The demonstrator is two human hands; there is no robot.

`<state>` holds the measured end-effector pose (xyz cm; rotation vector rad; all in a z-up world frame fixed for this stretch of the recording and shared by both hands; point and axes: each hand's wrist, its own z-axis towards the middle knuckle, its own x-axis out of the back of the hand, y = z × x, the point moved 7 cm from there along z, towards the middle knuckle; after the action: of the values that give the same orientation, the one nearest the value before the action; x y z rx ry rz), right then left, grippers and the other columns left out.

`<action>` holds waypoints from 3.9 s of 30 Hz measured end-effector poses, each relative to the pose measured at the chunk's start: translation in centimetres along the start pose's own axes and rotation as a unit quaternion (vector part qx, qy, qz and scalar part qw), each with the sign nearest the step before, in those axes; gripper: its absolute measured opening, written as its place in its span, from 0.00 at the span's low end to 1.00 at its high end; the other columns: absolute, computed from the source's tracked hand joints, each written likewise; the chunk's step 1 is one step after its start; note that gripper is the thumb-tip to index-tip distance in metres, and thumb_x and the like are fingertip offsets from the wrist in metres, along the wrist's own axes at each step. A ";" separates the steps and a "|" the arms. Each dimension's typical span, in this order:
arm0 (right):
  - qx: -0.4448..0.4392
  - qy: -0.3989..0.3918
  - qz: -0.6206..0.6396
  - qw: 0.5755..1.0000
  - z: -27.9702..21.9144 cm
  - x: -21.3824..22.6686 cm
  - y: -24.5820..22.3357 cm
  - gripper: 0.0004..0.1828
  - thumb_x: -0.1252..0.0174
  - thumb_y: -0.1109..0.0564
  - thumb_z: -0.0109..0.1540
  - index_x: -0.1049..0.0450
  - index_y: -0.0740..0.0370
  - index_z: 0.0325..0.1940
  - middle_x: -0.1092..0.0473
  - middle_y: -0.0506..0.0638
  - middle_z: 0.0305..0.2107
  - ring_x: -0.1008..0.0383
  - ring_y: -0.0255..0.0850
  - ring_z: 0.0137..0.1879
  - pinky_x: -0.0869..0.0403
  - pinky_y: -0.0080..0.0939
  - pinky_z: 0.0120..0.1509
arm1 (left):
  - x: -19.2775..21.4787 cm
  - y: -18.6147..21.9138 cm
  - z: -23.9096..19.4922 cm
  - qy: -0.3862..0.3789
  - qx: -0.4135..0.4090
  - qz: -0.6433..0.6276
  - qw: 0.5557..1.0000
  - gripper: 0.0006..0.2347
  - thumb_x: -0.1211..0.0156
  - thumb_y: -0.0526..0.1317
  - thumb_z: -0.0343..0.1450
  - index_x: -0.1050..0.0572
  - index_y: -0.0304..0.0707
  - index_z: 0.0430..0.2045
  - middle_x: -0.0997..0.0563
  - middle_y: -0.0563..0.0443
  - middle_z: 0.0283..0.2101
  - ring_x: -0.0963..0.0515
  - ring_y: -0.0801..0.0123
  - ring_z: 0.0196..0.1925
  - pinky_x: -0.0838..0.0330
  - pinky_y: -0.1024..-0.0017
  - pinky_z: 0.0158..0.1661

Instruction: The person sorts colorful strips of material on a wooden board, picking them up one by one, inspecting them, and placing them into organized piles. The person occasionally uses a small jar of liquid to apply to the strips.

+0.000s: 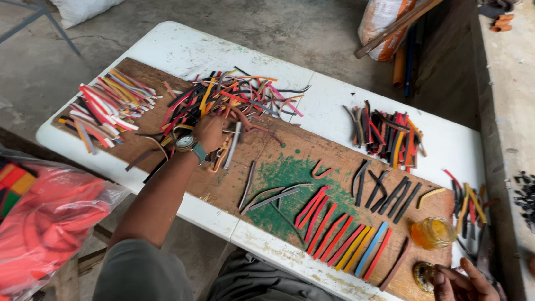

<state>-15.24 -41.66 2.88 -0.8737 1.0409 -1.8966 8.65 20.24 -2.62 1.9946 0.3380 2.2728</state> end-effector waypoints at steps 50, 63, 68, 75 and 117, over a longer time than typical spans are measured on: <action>-0.021 -0.083 0.103 0.991 -1.7 -4.7 -0.6 0.24 0.42 0.70 0.66 0.35 0.74 0.67 0.23 0.63 0.44 0.21 0.42 0.48 0.23 0.39 0.56 | 7.1 9.4 -8.5 0.004 -0.147 -0.615 0.774 0.18 0.32 0.26 0.67 0.24 0.30 0.53 0.20 0.48 0.51 0.21 0.72 0.51 0.20 0.75 0.48; -0.119 -0.260 0.257 0.923 -2.7 -16.6 -2.9 0.40 0.39 0.67 0.61 0.46 0.65 0.75 0.24 0.53 0.42 0.23 0.36 0.46 0.24 0.37 0.51 | 7.1 27.0 -17.4 -0.067 -0.227 -0.631 0.739 0.26 0.36 0.22 0.67 0.31 0.33 0.62 0.31 0.48 0.64 0.28 0.69 0.66 0.17 0.72 0.53; -0.135 -0.244 0.243 0.929 -3.1 -17.7 -3.1 0.41 0.36 0.66 0.60 0.47 0.66 0.74 0.23 0.51 0.33 0.21 0.35 0.41 0.20 0.37 0.49 | 4.7 28.6 -17.4 -0.053 -0.192 -0.660 0.724 0.17 0.38 0.26 0.72 0.25 0.31 0.57 0.25 0.48 0.59 0.22 0.71 0.59 0.19 0.75 0.54; -0.093 -0.242 0.309 0.915 -3.4 -15.4 -3.0 0.36 0.39 0.59 0.63 0.42 0.67 0.74 0.28 0.55 0.50 0.27 0.40 0.52 0.27 0.43 0.58 | 1.5 28.3 -17.0 -0.096 -0.123 -0.737 0.657 0.14 0.34 0.28 0.71 0.21 0.28 0.52 0.17 0.46 0.49 0.19 0.71 0.46 0.21 0.72 0.48; 0.099 -0.253 -0.535 0.800 10.3 -4.5 -0.7 0.22 0.30 0.48 0.48 0.18 0.52 0.46 0.34 0.52 0.53 0.39 0.51 0.59 0.40 0.52 0.61 | -1.5 31.4 -20.2 -0.322 -0.066 -0.870 0.367 0.21 0.38 0.21 0.68 0.25 0.31 0.57 0.22 0.47 0.60 0.21 0.75 0.53 0.23 0.76 0.48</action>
<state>-4.82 -41.03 7.03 -1.9618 -0.0898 -2.3169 -8.84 -12.58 0.79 0.8339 1.1939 0.0606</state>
